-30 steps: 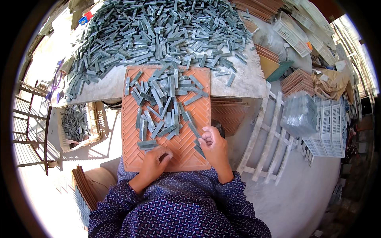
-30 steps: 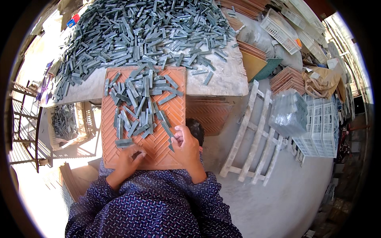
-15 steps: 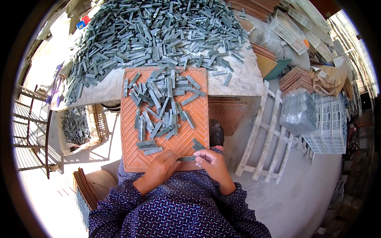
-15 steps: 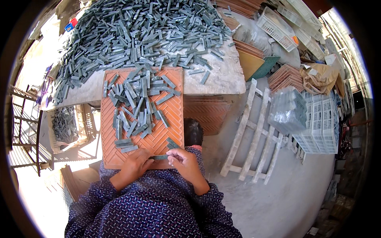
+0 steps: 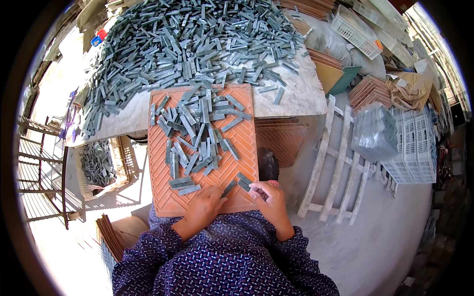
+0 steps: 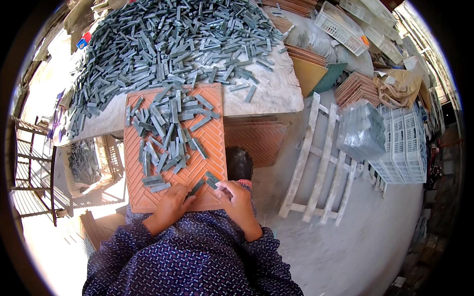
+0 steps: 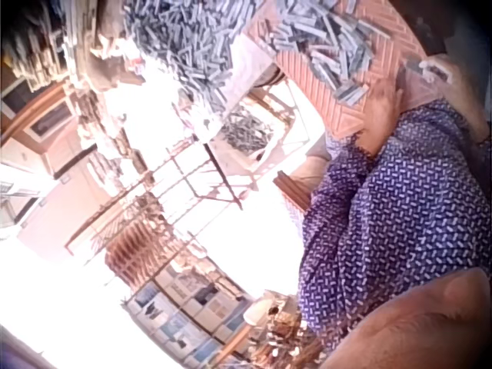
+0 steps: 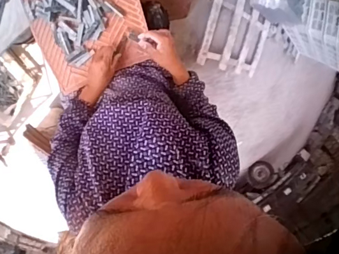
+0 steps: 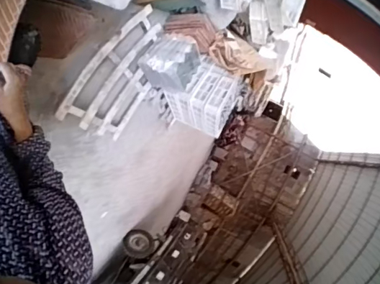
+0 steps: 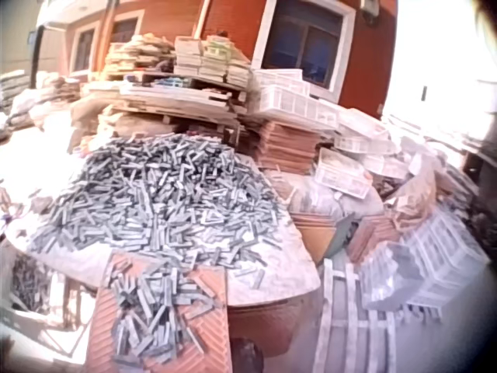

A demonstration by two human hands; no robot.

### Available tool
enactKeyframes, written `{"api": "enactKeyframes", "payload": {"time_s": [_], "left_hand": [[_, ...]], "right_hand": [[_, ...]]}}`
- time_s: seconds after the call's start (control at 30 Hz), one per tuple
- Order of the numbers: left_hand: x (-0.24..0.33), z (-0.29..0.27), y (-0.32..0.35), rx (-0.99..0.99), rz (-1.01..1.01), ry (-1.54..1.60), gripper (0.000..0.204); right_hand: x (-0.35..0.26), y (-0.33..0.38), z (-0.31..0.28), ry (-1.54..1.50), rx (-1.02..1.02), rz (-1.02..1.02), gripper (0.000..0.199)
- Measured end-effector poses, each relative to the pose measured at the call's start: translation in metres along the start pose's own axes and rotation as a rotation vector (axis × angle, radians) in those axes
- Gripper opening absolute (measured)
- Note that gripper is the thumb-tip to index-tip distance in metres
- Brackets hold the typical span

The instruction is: The person arranges small grey rectangular tiles on an orange board, placing them one by one in a herringbone pattern. The person continues to add tiles to the pattern throughout the clip.

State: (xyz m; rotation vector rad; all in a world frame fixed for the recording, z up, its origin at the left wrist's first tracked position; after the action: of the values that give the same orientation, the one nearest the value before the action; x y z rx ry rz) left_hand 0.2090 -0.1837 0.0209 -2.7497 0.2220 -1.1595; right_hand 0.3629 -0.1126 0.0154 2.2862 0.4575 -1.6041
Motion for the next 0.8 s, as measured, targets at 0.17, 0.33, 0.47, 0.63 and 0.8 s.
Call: {"api": "enactKeyframes", "payload": {"time_s": [0.17,0.33,0.47,0.63,0.8], "left_hand": [[0.003,0.004,-0.008,-0.009,0.044,-0.041,0.021],[0.002,0.007,-0.012,-0.053,0.051,-0.034,0.029],[0.004,-0.002,-0.022,-0.036,0.047,-0.043,0.028],[-0.002,-0.035,-0.041,0.192,0.019,-0.213,0.028],[-0.017,-0.037,-0.053,0.196,-0.098,-0.338,0.028]], "right_hand": [[-0.011,-0.014,-0.007,0.052,0.036,-0.047,0.017],[-0.039,-0.054,0.006,0.195,0.087,-0.231,0.021],[-0.051,-0.085,0.028,0.337,0.147,-0.349,0.028],[-0.035,-0.085,0.024,0.446,0.067,-0.182,0.025],[-0.037,-0.039,0.014,0.564,0.019,-0.329,0.023]]}}
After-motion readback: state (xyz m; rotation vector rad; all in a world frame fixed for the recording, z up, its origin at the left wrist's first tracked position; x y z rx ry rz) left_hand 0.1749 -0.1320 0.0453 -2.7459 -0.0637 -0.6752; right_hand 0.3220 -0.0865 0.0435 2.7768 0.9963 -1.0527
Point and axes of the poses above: each hand's wrist, its own y-axis away from the middle knuckle, its own z-axis out of the palm, x = y × z, the point moved 10 cm from there along -y, towards the middle knuckle, and after that the axes turned 4 degrees about z, right-handed, at the moved point
